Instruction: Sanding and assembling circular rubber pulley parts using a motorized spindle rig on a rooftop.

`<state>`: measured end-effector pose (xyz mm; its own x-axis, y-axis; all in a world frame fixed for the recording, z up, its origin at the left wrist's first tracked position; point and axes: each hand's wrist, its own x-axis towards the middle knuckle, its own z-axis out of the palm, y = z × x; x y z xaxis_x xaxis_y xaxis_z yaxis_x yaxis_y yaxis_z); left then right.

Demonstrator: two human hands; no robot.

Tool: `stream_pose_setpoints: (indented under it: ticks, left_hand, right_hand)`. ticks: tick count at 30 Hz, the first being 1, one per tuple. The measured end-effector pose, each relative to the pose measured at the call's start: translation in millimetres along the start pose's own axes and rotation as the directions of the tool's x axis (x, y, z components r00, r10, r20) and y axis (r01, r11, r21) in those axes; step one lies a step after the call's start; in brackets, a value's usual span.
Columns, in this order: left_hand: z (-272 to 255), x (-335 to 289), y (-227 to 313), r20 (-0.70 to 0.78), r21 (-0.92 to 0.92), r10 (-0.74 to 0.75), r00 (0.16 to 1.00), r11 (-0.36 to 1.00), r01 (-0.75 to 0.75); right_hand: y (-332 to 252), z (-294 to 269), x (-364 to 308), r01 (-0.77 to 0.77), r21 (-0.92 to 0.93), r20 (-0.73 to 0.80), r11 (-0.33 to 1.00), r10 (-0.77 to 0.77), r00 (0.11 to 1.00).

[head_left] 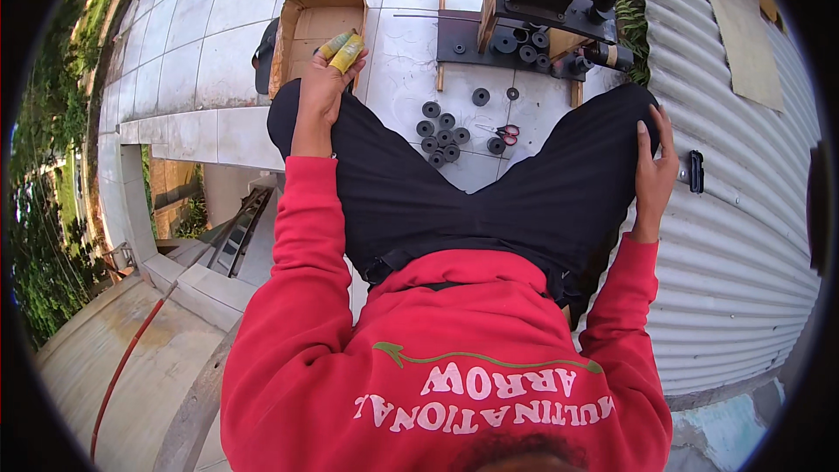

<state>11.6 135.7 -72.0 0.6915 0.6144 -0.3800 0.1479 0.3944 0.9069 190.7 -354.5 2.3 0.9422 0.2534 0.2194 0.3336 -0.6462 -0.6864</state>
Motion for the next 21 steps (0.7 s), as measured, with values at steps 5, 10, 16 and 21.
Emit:
stream_pose_setpoints:
  ticks: [5, 10, 16, 21]
  left_hand:
    - [-6, 0, -4, -0.035, -0.153, -0.013, 0.999, 0.988, 0.008]
    - [-5, -4, -3, 0.003, -0.206, -0.053, 0.999, 0.977, 0.053]
    - [16, 6, -1, 0.035, -0.335, -0.062, 0.997, 0.939, 0.070]
    - [13, 4, 3, -0.054, -0.383, -0.081, 0.995, 0.922, 0.054]
  right_hand:
    - [-42, 83, 31, 0.381, 0.047, 0.449, 0.924, -0.360, 0.818]
    - [-8, 221, 20, 0.537, 0.016, 0.898, 0.844, -0.248, 0.363]
    - [51, 278, 7, 0.609, -0.237, 0.957, 0.757, 0.072, 0.283]
    - [27, 278, -24, 0.686, -0.260, 0.965, 0.680, 0.155, 0.211]
